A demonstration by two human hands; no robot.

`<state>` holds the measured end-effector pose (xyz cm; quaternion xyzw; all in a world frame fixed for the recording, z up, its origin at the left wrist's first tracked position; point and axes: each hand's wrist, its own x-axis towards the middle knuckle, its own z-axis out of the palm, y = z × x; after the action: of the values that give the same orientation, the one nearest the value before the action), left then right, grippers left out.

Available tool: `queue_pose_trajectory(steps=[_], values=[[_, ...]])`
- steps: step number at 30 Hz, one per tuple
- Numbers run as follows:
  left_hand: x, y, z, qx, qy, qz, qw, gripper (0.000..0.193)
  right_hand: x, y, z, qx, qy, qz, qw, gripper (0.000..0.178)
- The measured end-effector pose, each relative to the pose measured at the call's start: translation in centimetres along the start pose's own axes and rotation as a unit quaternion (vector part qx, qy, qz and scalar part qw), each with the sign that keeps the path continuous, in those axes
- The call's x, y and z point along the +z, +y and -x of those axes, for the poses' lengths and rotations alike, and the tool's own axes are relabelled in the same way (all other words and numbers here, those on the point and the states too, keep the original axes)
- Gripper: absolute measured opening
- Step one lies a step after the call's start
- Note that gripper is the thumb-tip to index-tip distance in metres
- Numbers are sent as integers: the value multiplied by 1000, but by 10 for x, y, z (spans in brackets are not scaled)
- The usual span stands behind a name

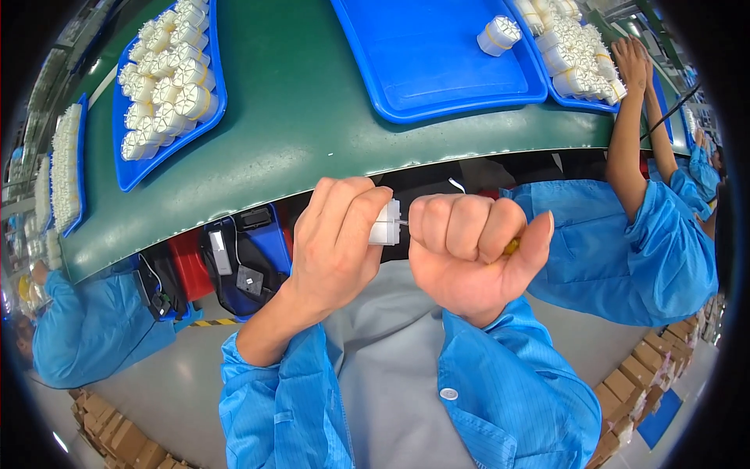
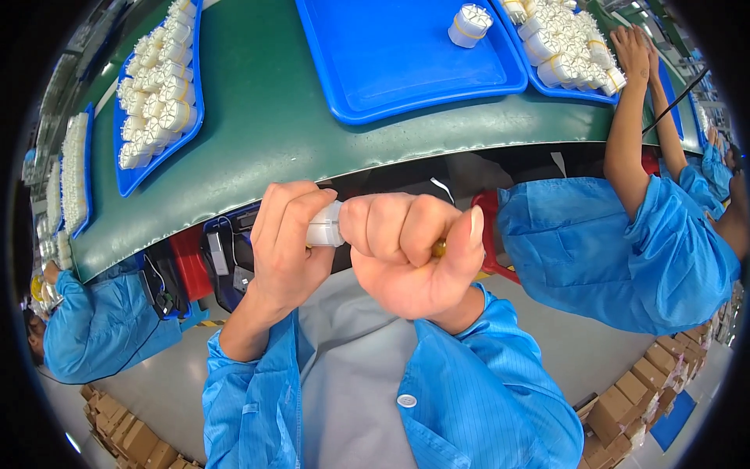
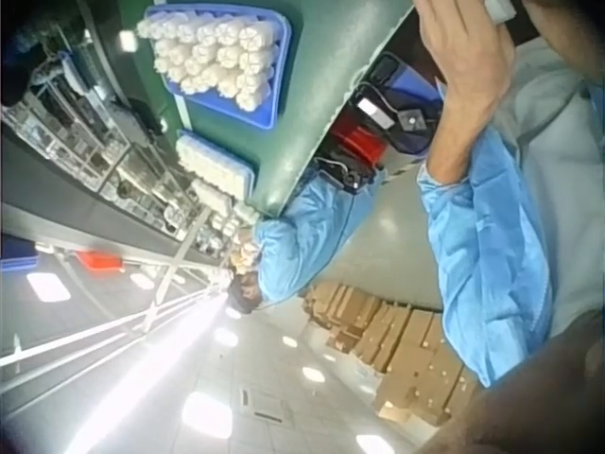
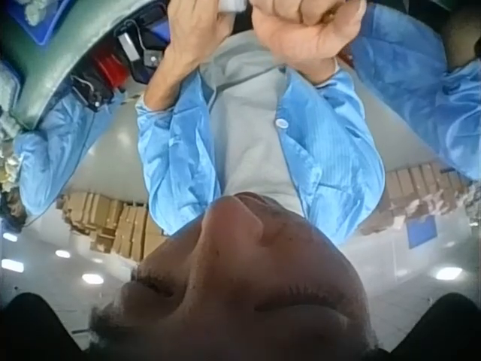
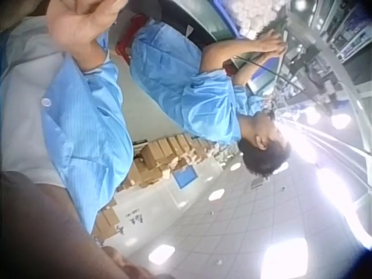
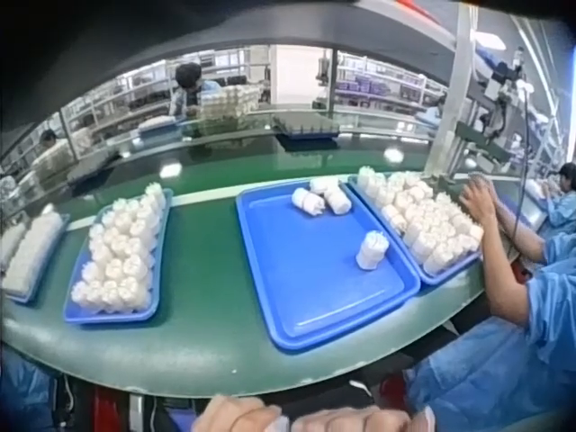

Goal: The person picks up bundled plastic components, works on their ends using a small pointed tool, and places the bundles onto a blue tray.

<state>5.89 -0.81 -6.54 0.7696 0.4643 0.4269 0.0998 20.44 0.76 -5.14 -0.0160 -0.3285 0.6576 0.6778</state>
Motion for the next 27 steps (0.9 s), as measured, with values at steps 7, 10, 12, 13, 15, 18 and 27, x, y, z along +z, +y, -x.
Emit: queue_pose_trajectory(steps=[7,10,12,13,15,18,27], values=[[-1,3,-2,-72,-17,30,997,43,-7,3,-16,48,65,-47,996,56],[-4,8,-3,-125,-32,52,990,42,-6,-3,-12,21,23,-26,999,56],[-5,10,-3,-150,-43,57,986,42,-6,-8,-7,-4,-31,-10,999,57],[-5,11,-3,-165,-37,65,983,41,-6,-8,-4,-4,-31,-9,999,57],[-6,12,-2,-180,-31,74,980,41,-6,-7,0,-3,-44,6,999,58],[-6,15,0,-182,-27,85,979,40,-5,-4,0,-6,-52,8,999,57],[-6,11,7,-179,-45,73,980,43,-3,5,3,-23,-66,47,996,55]])
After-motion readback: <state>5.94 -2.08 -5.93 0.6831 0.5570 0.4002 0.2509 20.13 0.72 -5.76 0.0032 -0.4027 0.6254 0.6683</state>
